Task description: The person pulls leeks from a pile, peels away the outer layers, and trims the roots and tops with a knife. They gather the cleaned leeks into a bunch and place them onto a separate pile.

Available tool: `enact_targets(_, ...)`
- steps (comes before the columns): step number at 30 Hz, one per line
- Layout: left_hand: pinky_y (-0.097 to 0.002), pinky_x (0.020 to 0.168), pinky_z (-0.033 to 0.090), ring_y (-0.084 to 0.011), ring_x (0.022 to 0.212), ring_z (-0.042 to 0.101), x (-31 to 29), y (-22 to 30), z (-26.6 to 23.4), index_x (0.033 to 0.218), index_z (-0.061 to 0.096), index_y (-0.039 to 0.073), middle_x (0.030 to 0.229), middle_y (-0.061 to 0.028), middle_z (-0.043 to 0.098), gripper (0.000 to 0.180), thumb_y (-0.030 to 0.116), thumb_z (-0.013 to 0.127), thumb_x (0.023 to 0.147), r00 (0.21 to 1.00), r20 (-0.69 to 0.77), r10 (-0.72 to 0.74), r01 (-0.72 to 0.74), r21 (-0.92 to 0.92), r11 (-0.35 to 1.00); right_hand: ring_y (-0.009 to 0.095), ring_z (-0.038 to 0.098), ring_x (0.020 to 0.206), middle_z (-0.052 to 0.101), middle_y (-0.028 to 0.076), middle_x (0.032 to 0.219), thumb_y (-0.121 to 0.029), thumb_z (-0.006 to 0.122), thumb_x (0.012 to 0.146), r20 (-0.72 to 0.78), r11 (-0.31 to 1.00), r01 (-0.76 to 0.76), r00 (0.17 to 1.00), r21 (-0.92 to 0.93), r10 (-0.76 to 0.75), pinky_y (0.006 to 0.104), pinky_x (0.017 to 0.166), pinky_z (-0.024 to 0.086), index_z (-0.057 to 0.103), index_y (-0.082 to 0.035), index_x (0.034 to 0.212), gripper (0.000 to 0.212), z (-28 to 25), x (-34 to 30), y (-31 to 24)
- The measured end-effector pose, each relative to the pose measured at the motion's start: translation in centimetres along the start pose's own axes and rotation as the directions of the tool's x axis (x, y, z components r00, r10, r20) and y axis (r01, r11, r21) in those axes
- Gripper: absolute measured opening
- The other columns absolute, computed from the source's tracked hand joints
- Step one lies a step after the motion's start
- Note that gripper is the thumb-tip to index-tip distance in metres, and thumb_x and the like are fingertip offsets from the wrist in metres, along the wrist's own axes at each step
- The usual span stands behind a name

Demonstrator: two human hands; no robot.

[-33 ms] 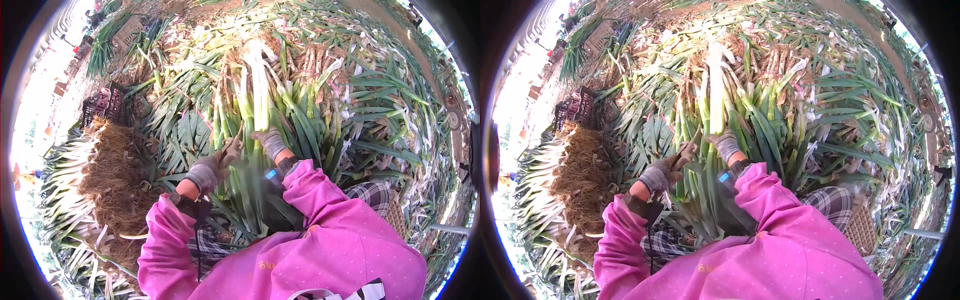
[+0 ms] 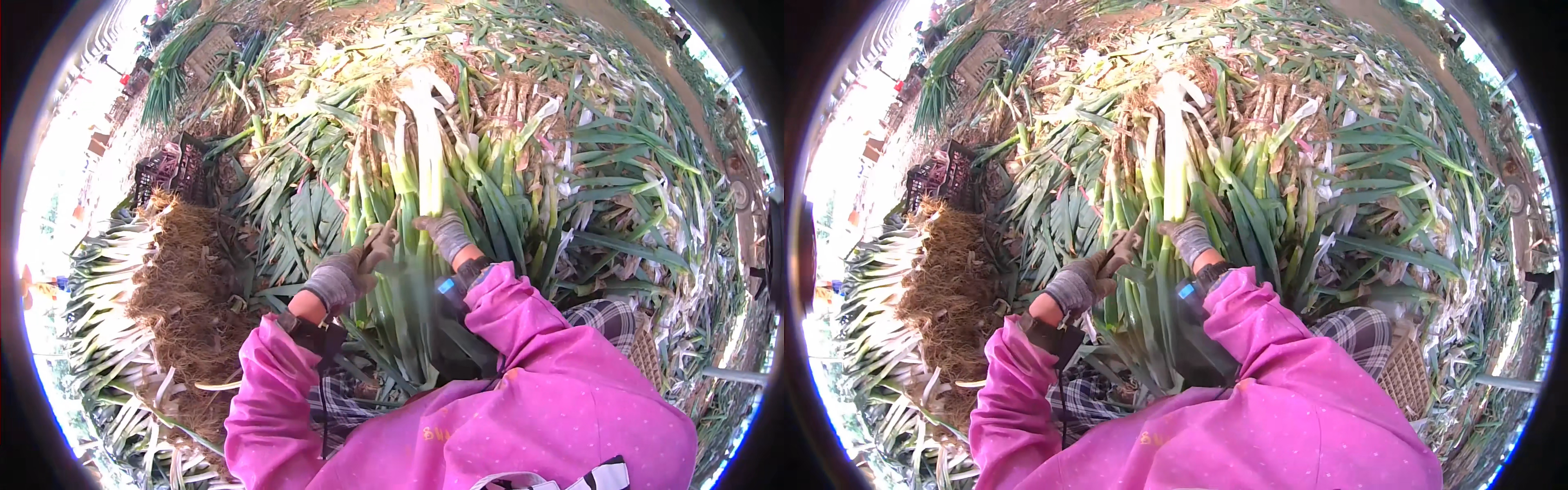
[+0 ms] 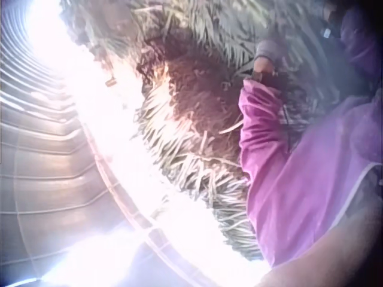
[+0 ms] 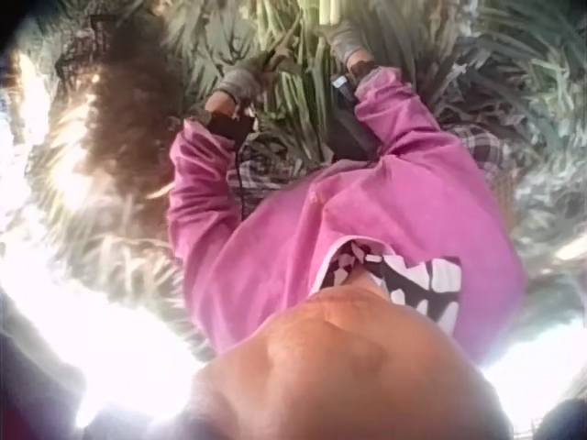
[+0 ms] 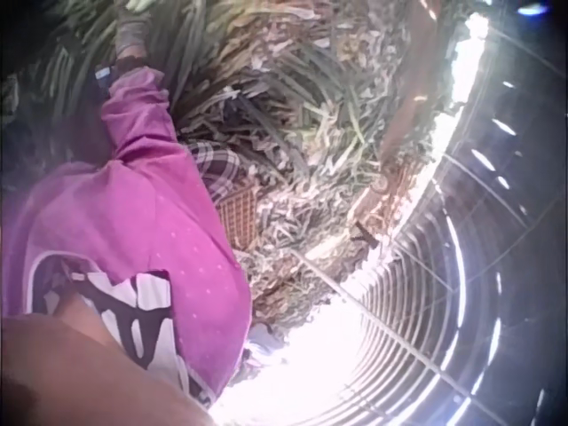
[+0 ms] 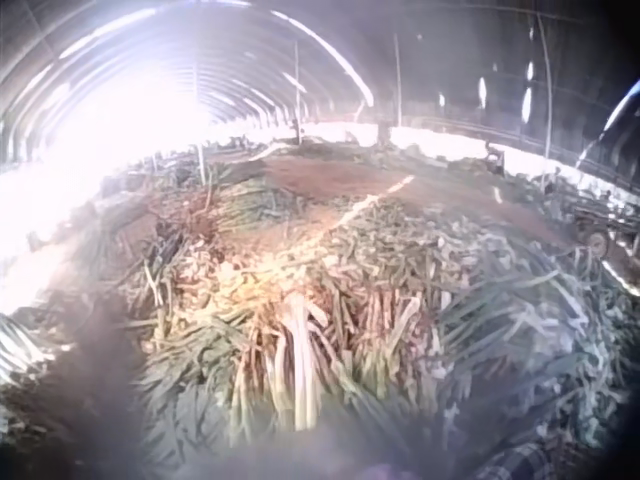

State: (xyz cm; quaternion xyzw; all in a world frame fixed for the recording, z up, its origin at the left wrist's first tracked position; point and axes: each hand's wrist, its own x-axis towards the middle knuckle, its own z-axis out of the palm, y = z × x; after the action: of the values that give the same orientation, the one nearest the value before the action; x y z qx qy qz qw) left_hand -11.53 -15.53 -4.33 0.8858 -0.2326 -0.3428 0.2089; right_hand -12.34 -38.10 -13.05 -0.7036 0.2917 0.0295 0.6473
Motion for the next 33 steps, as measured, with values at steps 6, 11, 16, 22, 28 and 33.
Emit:
enact_targets(6, -0.0409, 0.071, 0.046, -0.0362, 0.083, 0.059, 1.5, 2.2, -1.5, 0.115, 0.045, 0.004, 0.088, -0.0217, 0.060, 0.057, 0.035, 0.061, 0.070, 0.999, 0.015, -0.038, 0.036, 0.099, 0.994, 0.022, 0.058, 0.069, 0.063, 0.011, 0.081, -0.017, 0.074, 0.060, -0.046, 0.994, -0.069, 0.997, -0.081, 0.066, 0.0341, 0.065, 0.048, 0.059, 0.000, 0.094, 0.041, -0.9, 0.1, -1.0)
enact_targets(11, -0.0377, 0.069, 0.046, -0.0332, 0.078, 0.060, 5.8, 1.1, -2.9, 0.116, 0.048, 0.006, 0.084, -0.0201, 0.060, 0.052, 0.024, 0.063, 0.069, 0.994, -0.109, 0.025, -0.020, 0.047, 0.999, 0.025, 0.061, 0.072, 0.063, 0.015, 0.082, -0.020, 0.074, 0.059, -0.085, 0.986, -0.051, 0.996, -0.161, 0.037, 0.0344, 0.070, 0.048, 0.060, 0.000, 0.093, 0.041, 0.6, 1.8, 0.3)
enact_targets(16, -0.0376, 0.074, 0.045, -0.0329, 0.082, 0.059, 12.0, 1.5, -4.7, 0.110, 0.051, 0.002, 0.088, -0.0191, 0.061, 0.048, 0.024, 0.063, 0.069, 0.982, -0.188, 0.030, -0.020, 0.053, 0.998, 0.027, 0.061, 0.070, 0.062, 0.017, 0.080, -0.030, 0.072, 0.061, -0.140, 0.915, -0.009, 0.989, -0.403, -0.052, 0.0359, 0.066, 0.050, 0.058, -0.002, 0.095, 0.046, 0.8, 3.0, 0.4)
enact_targets(22, -0.0376, 0.075, 0.045, -0.0346, 0.088, 0.058, 18.6, 3.2, -6.0, 0.119, 0.045, 0.006, 0.095, -0.0209, 0.060, 0.057, 0.026, 0.063, 0.069, 0.982, -0.175, 0.074, -0.040, 0.188, 0.981, 0.032, 0.054, 0.103, 0.054, 0.022, 0.111, -0.043, 0.074, 0.057, -0.175, 0.707, -0.177, 0.982, -0.684, 0.076, 0.0361, 0.089, 0.042, 0.043, -0.001, 0.118, 0.080, 1.3, 2.8, -2.7)
enact_targets(28, -0.0403, 0.087, 0.043, -0.0323, 0.105, 0.051, 21.7, -6.5, -7.1, 0.126, 0.038, 0.021, 0.120, -0.0169, 0.048, 0.054, 0.034, 0.052, 0.076, 0.963, -0.111, 0.245, -0.142, 0.562, 0.815, 0.034, 0.057, 0.097, 0.057, 0.021, 0.105, -0.033, 0.074, 0.059, 0.033, 0.708, -0.078, 0.989, -0.702, 0.141, 0.0381, 0.085, 0.046, 0.038, -0.001, 0.117, 0.075, 4.9, 1.5, -4.2)
enact_targets(33, -0.0384, 0.077, 0.045, -0.0340, 0.090, 0.058, 20.8, 1.2, -5.8, 0.107, 0.049, 0.002, 0.095, -0.0194, 0.060, 0.051, 0.035, 0.063, 0.071, 0.981, -0.193, -0.014, 0.063, 0.252, 0.966, 0.025, 0.060, 0.080, 0.062, 0.013, 0.094, -0.018, 0.070, 0.068, 0.136, 0.943, 0.092, 0.989, -0.320, -0.050, 0.0350, 0.072, 0.049, 0.046, 0.000, 0.114, 0.055, -3.4, 6.0, 7.6)
